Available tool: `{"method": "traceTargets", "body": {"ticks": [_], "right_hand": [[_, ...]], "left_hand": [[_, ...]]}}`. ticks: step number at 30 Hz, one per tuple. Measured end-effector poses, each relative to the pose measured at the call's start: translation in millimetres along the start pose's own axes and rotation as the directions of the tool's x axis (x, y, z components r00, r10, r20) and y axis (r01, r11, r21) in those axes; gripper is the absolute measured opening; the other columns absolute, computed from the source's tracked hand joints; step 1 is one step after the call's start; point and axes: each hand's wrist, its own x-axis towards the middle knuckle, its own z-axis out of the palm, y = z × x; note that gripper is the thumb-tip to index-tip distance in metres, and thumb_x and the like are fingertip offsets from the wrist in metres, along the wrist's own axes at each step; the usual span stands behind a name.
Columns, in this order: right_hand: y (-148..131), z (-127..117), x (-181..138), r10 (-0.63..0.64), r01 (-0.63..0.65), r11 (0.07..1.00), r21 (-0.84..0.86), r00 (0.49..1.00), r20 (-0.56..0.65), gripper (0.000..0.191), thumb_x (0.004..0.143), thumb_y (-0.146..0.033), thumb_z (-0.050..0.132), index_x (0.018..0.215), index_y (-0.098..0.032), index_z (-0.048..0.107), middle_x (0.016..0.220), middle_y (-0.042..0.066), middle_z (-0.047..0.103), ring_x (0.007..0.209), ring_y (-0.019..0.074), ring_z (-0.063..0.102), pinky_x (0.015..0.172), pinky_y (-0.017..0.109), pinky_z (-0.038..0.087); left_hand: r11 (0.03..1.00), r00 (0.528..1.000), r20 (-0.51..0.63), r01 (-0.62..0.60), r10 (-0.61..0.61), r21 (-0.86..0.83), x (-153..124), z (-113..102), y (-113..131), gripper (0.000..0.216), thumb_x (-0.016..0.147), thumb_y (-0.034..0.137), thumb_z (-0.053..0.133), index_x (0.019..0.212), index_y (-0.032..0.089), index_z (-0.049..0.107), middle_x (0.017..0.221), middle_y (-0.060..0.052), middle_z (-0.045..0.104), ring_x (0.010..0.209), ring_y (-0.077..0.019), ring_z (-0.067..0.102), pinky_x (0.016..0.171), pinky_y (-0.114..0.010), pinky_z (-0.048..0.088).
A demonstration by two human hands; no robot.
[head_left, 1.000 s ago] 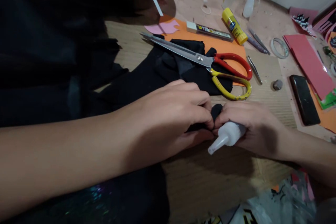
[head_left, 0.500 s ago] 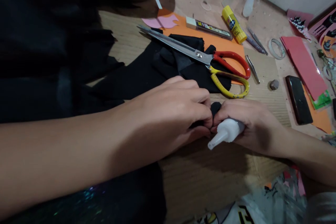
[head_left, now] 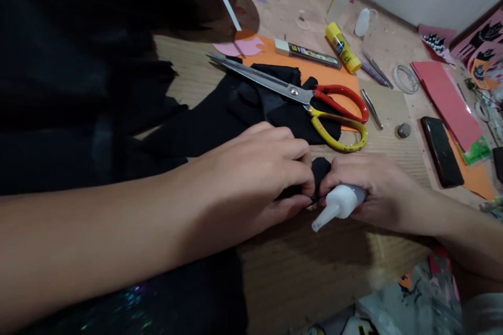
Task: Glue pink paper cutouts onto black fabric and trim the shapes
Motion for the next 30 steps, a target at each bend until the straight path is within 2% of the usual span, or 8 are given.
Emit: {"method": "traceTargets", "body": {"ticks": [5,12,22,25,27,29,30], "right_hand": [[-2,2,3,-0.008,0.008,0.999,-0.032,1.000,-0.014,0.010,0.088,-0.014,0.076,0.093,-0.021,0.071,0.087,0.000,0.075,0.074,0.0140,0.064,0.066,0.025,0.042],[-4,2,6,-0.001,0.000,1.000,-0.028,0.999,-0.034,0.009,0.088,-0.012,0.074,0.091,-0.020,0.070,0.082,-0.001,0.075,0.072,0.0147,0.066,0.066,0.024,0.044],[-1,3,7,0.009,-0.009,1.000,-0.028,1.000,-0.005,0.009,0.088,-0.012,0.072,0.089,-0.020,0.068,0.083,-0.001,0.073,0.074,0.0149,0.065,0.068,0.025,0.043],[-1,-3,4,0.057,-0.057,0.998,0.032,0.998,0.004,0.012,0.091,-0.022,0.076,0.098,-0.022,0.066,0.086,-0.002,0.072,0.074,0.0145,0.064,0.067,0.024,0.043],[-2,-11,-1,0.107,-0.107,0.988,0.111,0.994,0.002,0.028,0.092,-0.037,0.080,0.110,-0.023,0.063,0.092,-0.001,0.071,0.076,0.0147,0.064,0.066,0.024,0.046],[-3,-19,-6,0.117,-0.114,0.973,0.203,0.993,-0.004,0.037,0.097,-0.044,0.074,0.121,-0.023,0.056,0.101,0.003,0.069,0.081,0.0156,0.065,0.069,0.025,0.051],[-3,-22,-8,0.104,-0.099,0.964,0.247,0.995,-0.007,0.034,0.100,-0.043,0.069,0.124,-0.023,0.054,0.104,0.005,0.067,0.084,0.0160,0.066,0.072,0.025,0.053]], "left_hand": [[0.998,0.997,-0.033,0.068,-0.068,-0.003,0,0,8,0.019,0.098,0.024,0.059,0.086,0.027,0.074,0.092,0.002,0.072,0.090,-0.0180,0.063,0.080,-0.033,0.040],[0.999,0.999,-0.018,0.035,-0.035,0.023,0,2,4,0.014,0.098,0.030,0.062,0.092,0.027,0.074,0.094,0.000,0.073,0.091,-0.0195,0.063,0.079,-0.034,0.041],[0.998,0.998,-0.027,0.064,-0.064,0.023,1,3,7,0.014,0.098,0.021,0.065,0.089,0.025,0.074,0.094,0.001,0.071,0.089,-0.0182,0.062,0.078,-0.034,0.038],[0.997,0.998,-0.008,0.065,-0.065,0.036,1,2,7,0.015,0.099,0.020,0.063,0.089,0.025,0.074,0.094,0.000,0.072,0.089,-0.0181,0.062,0.078,-0.034,0.039],[0.998,0.998,-0.001,0.061,-0.061,0.034,1,1,6,0.018,0.100,0.021,0.060,0.089,0.025,0.073,0.094,0.000,0.072,0.089,-0.0180,0.062,0.077,-0.034,0.039],[0.999,0.999,-0.003,0.046,-0.046,0.027,1,1,4,0.020,0.102,0.022,0.057,0.090,0.025,0.073,0.092,0.000,0.072,0.087,-0.0174,0.062,0.077,-0.033,0.039],[0.999,0.999,-0.008,0.034,-0.033,0.021,0,1,2,0.021,0.103,0.023,0.056,0.091,0.025,0.073,0.091,0.001,0.071,0.087,-0.0170,0.062,0.077,-0.033,0.039]]}}
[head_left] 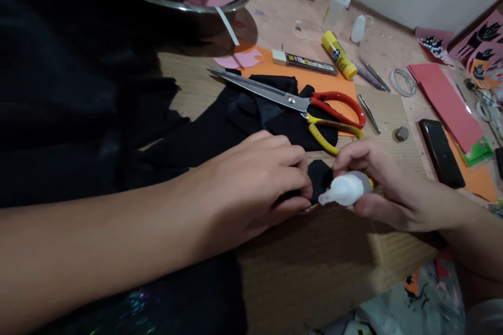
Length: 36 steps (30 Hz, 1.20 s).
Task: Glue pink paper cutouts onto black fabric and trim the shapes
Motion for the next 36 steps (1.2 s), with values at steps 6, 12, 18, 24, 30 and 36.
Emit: {"method": "traceTargets", "body": {"ticks": [6,12,18,24,30,36], "right_hand": [[3,2,7,-0.195,0.215,0.958,0.190,0.974,-0.118,0.021,0.099,-0.039,0.074,0.110,-0.024,0.065,0.100,0.002,0.069,0.090,0.0152,0.070,0.082,0.027,0.057],[1,3,7,-0.005,0.065,0.954,0.294,0.979,-0.201,0.040,0.090,-0.061,0.076,0.103,-0.024,0.073,0.091,0.002,0.074,0.077,0.0169,0.071,0.066,0.029,0.057],[3,12,4,0.029,0.045,0.939,0.341,0.978,-0.209,0.045,0.089,-0.067,0.074,0.100,-0.024,0.072,0.090,0.005,0.073,0.073,0.0180,0.069,0.062,0.030,0.055],[11,25,15,0.038,0.109,0.905,0.412,0.942,-0.332,0.046,0.093,-0.066,0.068,0.084,-0.021,0.075,0.080,0.004,0.072,0.065,0.0160,0.065,0.058,0.028,0.051],[13,29,19,0.054,0.129,0.887,0.444,0.925,-0.375,0.039,0.097,-0.057,0.069,0.082,-0.022,0.079,0.073,0.000,0.072,0.058,0.0133,0.061,0.053,0.025,0.048],[10,33,23,0.140,0.051,0.914,0.402,0.891,-0.432,0.048,0.091,-0.067,0.071,0.076,-0.022,0.075,0.068,-0.001,0.068,0.055,0.0137,0.059,0.050,0.026,0.047]], "left_hand": [[0.996,0.996,-0.005,-0.084,0.084,-0.039,1,0,-8,0.025,0.106,0.026,0.052,0.093,0.026,0.073,0.091,0.002,0.071,0.083,-0.0161,0.061,0.075,-0.032,0.037],[0.999,1.000,0.000,-0.030,0.030,-0.036,1,-3,-3,0.024,0.104,0.020,0.050,0.091,0.024,0.070,0.094,0.000,0.072,0.083,-0.0169,0.060,0.077,-0.032,0.037],[0.999,0.999,0.001,-0.036,0.036,-0.026,1,-1,-3,0.026,0.105,0.021,0.049,0.093,0.024,0.072,0.096,0.000,0.071,0.085,-0.0169,0.060,0.079,-0.033,0.037],[0.999,0.999,0.027,-0.037,0.037,0.029,2,0,-6,0.027,0.105,0.026,0.051,0.091,0.025,0.074,0.095,0.000,0.071,0.086,-0.0173,0.059,0.078,-0.033,0.035],[0.998,0.999,0.048,-0.025,0.022,0.059,5,-2,-5,0.022,0.101,0.025,0.056,0.092,0.026,0.075,0.097,0.000,0.072,0.087,-0.0176,0.061,0.080,-0.032,0.038],[0.997,0.999,0.015,-0.034,0.033,0.067,5,-1,-2,0.022,0.102,0.024,0.059,0.089,0.026,0.076,0.094,0.001,0.072,0.085,-0.0170,0.061,0.078,-0.032,0.039]]}}
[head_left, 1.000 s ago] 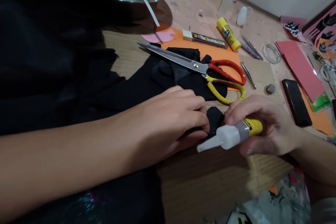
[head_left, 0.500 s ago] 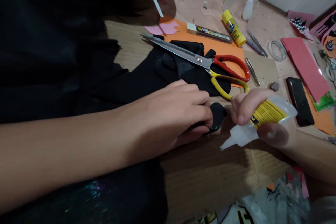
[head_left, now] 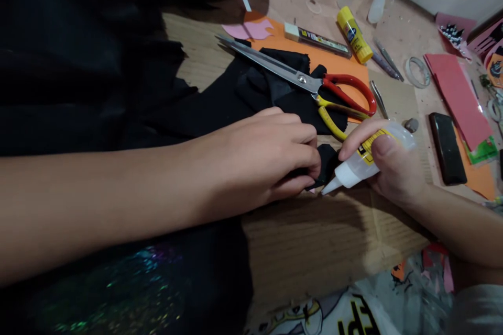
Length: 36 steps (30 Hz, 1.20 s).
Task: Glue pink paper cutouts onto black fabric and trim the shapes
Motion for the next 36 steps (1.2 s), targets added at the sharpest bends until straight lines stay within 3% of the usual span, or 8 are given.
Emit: {"method": "traceTargets", "body": {"ticks": [5,8,14,18,23,27,32,36], "right_hand": [[3,0,0,0.002,-0.002,0.999,0.047,1.000,0.001,0.045,0.092,-0.065,0.072,0.077,-0.022,0.076,0.068,-0.001,0.067,0.056,0.0130,0.058,0.050,0.026,0.046],[5,-3,0,-0.029,0.021,0.994,0.104,0.997,0.069,0.041,0.095,-0.061,0.070,0.085,-0.022,0.078,0.074,0.000,0.070,0.059,0.0124,0.060,0.052,0.025,0.047],[-10,-9,2,-0.038,0.027,0.998,0.056,0.980,0.198,0.041,0.084,-0.062,0.082,0.098,-0.024,0.074,0.086,0.001,0.070,0.067,0.0153,0.064,0.058,0.027,0.052],[-14,-9,1,-0.010,0.005,1.000,0.027,0.983,0.184,0.039,0.081,-0.055,0.086,0.096,-0.026,0.064,0.087,0.000,0.064,0.065,0.0140,0.059,0.055,0.027,0.048],[6,-8,-3,-0.008,-0.010,0.994,0.106,0.986,0.165,0.046,0.081,-0.057,0.085,0.090,-0.026,0.052,0.076,-0.004,0.053,0.054,0.0109,0.042,0.049,0.028,0.036],[5,-6,-2,-0.064,0.060,0.998,0.036,0.989,0.136,0.032,0.092,-0.053,0.075,0.087,-0.025,0.061,0.075,-0.002,0.057,0.059,0.0131,0.048,0.053,0.029,0.040],[-8,0,4,-0.043,0.056,0.995,-0.085,0.989,0.142,0.046,0.093,-0.065,0.068,0.077,-0.022,0.067,0.070,0.000,0.063,0.056,0.0135,0.052,0.051,0.028,0.042],[-11,4,4,-0.028,0.042,0.994,-0.098,0.989,0.142,0.044,0.092,-0.064,0.071,0.074,-0.024,0.067,0.066,0.000,0.064,0.054,0.0144,0.053,0.048,0.029,0.042]], "left_hand": [[1.000,1.000,-0.002,-0.005,0.005,-0.001,0,1,0,0.020,0.101,0.024,0.060,0.090,0.025,0.077,0.093,0.000,0.072,0.086,-0.0175,0.061,0.078,-0.032,0.039],[1.000,1.000,0.009,0.004,-0.004,-0.001,0,0,0,0.021,0.101,0.024,0.059,0.092,0.026,0.078,0.095,0.000,0.073,0.086,-0.0176,0.061,0.079,-0.033,0.039],[0.999,0.999,0.035,0.000,-0.001,0.037,0,-2,0,0.020,0.099,0.021,0.057,0.096,0.025,0.076,0.093,-0.001,0.071,0.085,-0.0194,0.060,0.079,-0.034,0.039],[0.999,0.999,0.041,0.012,-0.013,0.030,0,-2,1,0.019,0.099,0.022,0.058,0.096,0.025,0.076,0.095,-0.001,0.071,0.086,-0.0192,0.061,0.079,-0.033,0.039],[1.000,1.000,0.008,0.010,-0.010,0.010,0,0,1,0.020,0.101,0.022,0.059,0.093,0.026,0.077,0.097,0.000,0.071,0.088,-0.0180,0.062,0.081,-0.033,0.039],[1.000,1.000,0.006,-0.003,0.003,0.013,0,1,-1,0.020,0.101,0.024,0.059,0.093,0.026,0.077,0.096,0.000,0.071,0.087,-0.0178,0.061,0.080,-0.032,0.039],[1.000,1.000,0.027,0.005,-0.005,0.022,0,0,0,0.021,0.101,0.024,0.058,0.097,0.026,0.078,0.097,-0.001,0.072,0.089,-0.0188,0.062,0.081,-0.033,0.040],[1.000,0.999,0.048,0.016,-0.017,0.023,1,-2,1,0.022,0.101,0.024,0.056,0.098,0.027,0.078,0.098,-0.002,0.073,0.091,-0.0195,0.063,0.082,-0.034,0.041]]}}
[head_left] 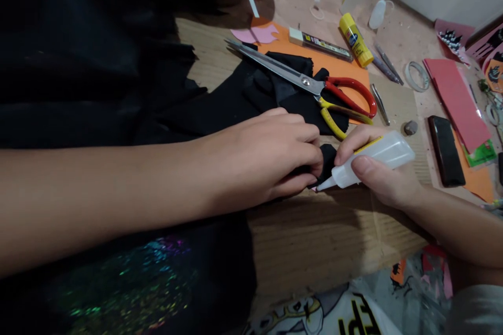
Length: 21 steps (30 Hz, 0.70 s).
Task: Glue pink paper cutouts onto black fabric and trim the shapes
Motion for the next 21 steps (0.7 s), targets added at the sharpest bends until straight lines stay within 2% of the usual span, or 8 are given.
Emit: {"method": "traceTargets", "body": {"ticks": [6,16,21], "right_hand": [[-0.8,-0.3,-0.4,0.066,-0.065,0.997,-0.031,0.998,0.008,0.047,0.088,-0.071,0.070,0.076,-0.026,0.068,0.067,0.001,0.065,0.056,0.0168,0.055,0.048,0.031,0.044],[-0.6,-0.1,0.2,0.031,-0.031,0.999,0.013,0.999,0.036,0.042,0.091,-0.064,0.072,0.074,-0.026,0.068,0.071,0.001,0.067,0.058,0.0161,0.056,0.050,0.031,0.044],[-0.6,-0.6,0.0,0.062,-0.062,0.998,-0.004,0.998,0.030,0.043,0.089,-0.066,0.073,0.075,-0.026,0.068,0.069,0.001,0.067,0.058,0.0166,0.056,0.049,0.031,0.044]], "left_hand": [[1.000,1.000,-0.017,-0.001,0.001,-0.007,-0.1,0.7,0.1,0.018,0.099,0.024,0.060,0.096,0.027,0.077,0.099,-0.001,0.074,0.092,-0.0201,0.063,0.082,-0.034,0.041],[1.000,1.000,-0.020,-0.023,0.023,-0.008,0.1,2.3,-3.2,0.017,0.100,0.025,0.060,0.096,0.027,0.077,0.098,-0.001,0.072,0.089,-0.0195,0.062,0.082,-0.033,0.040],[1.000,0.999,-0.018,-0.031,0.030,-0.007,0.1,2.0,-4.1,0.019,0.100,0.026,0.058,0.097,0.027,0.077,0.099,-0.002,0.072,0.089,-0.0200,0.061,0.081,-0.034,0.040]]}}
